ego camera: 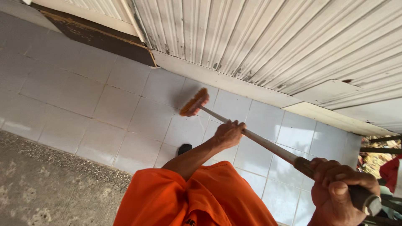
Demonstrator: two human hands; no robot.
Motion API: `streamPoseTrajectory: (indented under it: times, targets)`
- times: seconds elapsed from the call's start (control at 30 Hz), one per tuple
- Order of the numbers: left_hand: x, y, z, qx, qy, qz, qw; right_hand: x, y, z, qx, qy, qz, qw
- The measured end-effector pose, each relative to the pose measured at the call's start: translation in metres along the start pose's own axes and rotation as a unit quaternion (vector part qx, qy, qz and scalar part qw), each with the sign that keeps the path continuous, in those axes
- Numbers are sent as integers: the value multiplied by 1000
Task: The person sweeps the tiled floor using a long-handled broom, moving dirt and debris along the baseboard and out toward a doorway.
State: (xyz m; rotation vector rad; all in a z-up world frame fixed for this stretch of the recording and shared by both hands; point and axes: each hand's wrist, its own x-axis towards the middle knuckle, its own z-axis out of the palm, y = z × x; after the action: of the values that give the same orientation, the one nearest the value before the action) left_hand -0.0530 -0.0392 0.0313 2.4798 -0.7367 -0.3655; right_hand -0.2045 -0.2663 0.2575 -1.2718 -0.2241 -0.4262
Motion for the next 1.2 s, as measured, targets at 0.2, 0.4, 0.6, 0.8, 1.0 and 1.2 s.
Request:
streamPoseTrajectory:
  times: [0.2, 0.4, 0.6, 0.8, 1.0, 1.2]
  targets:
    - [-29, -122, -22, -52, 26, -235, 970, 25, 88, 69, -60, -54, 54, 995]
    - [-42, -226, 30, -6, 104, -302, 948, 25, 155, 123, -117, -81, 127, 982]
    - [-23, -167, 73, -70, 70, -234, 967, 15, 105, 95, -228, 6, 133, 965]
    - [17, -46, 77, -108, 22, -88, 990, 7, 28, 62, -241, 51, 62, 967]
    - [23, 24, 44, -40, -22, 34, 998, -2, -9, 42, -276, 132, 13, 952]
    - [-15, -2, -4, -20, -38, -14, 999, -10, -15, 0, -104, 3, 48, 993]
